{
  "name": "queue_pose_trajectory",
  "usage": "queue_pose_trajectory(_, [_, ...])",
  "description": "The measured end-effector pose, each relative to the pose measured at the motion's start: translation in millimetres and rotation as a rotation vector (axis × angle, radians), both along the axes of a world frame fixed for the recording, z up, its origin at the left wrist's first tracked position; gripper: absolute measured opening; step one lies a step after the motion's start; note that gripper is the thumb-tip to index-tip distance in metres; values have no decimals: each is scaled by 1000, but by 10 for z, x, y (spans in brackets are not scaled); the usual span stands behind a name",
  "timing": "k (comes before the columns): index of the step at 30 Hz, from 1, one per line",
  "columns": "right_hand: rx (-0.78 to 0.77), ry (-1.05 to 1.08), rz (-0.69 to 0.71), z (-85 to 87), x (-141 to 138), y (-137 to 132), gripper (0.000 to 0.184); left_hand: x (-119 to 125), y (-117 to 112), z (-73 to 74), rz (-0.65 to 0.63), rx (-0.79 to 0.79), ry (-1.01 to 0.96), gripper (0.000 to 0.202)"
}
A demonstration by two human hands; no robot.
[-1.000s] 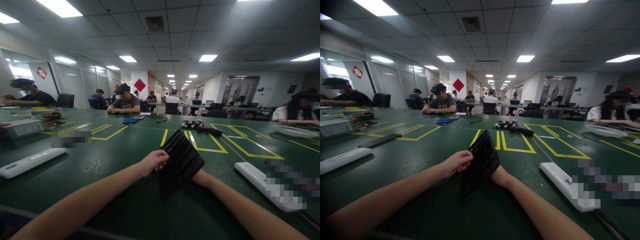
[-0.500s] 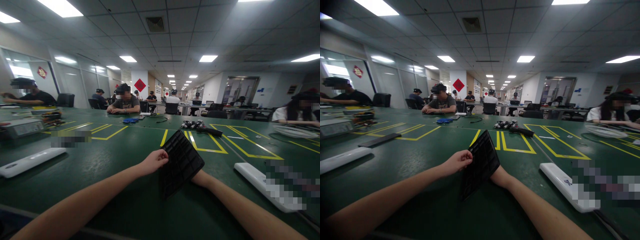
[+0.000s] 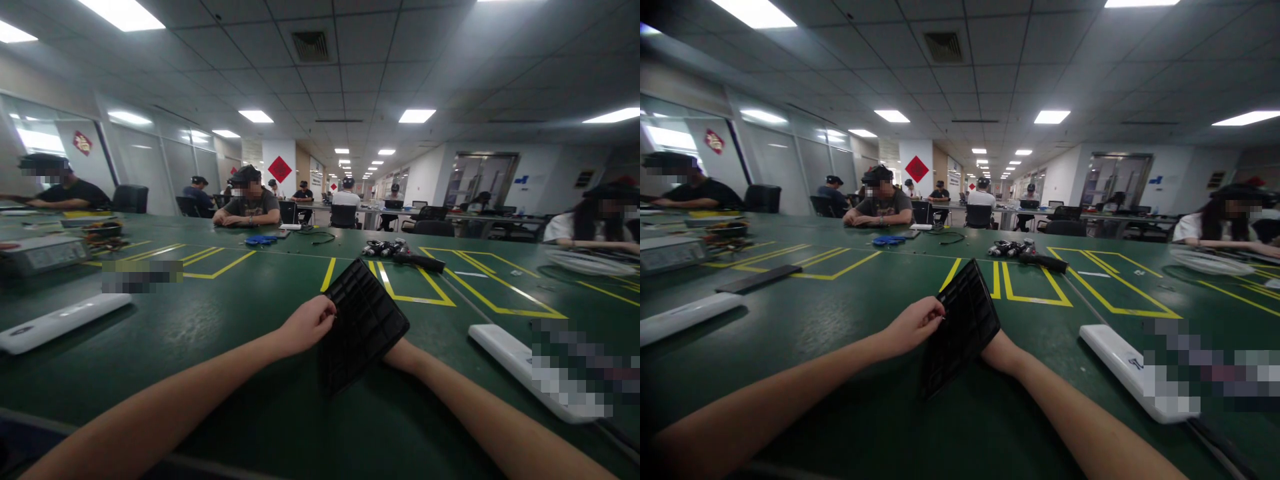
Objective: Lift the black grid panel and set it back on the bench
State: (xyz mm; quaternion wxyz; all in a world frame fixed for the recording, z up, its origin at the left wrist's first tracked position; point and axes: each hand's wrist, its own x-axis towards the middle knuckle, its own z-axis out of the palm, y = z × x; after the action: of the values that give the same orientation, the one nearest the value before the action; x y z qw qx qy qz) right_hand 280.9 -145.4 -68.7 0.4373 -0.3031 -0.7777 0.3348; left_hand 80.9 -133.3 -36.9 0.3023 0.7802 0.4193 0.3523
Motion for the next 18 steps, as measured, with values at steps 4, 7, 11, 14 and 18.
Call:
queue_pose_trajectory(4, [-2, -3, 35, 33, -9, 34, 30, 53, 54, -12, 86, -431, -324, 6])
queue_pose_trajectory(7, [-14, -5, 45, 42, -4, 60, 34, 68, 65, -27, 91, -572, -373, 12])
queue_pose_trajectory(11, [-39, -5, 43, 11, 7, 83, 37, 52, 81, -83, -57, -381, -124, 45])
queue_pose_trajectory(14, [-46, -3, 36, -2, 20, 63, 34, 41, 100, -115, -64, -173, 62, 51])
queue_pose_trajectory(18, [-41, 24, -23, 19, 45, 42, 32, 57, 107, -106, 33, 148, 264, 35])
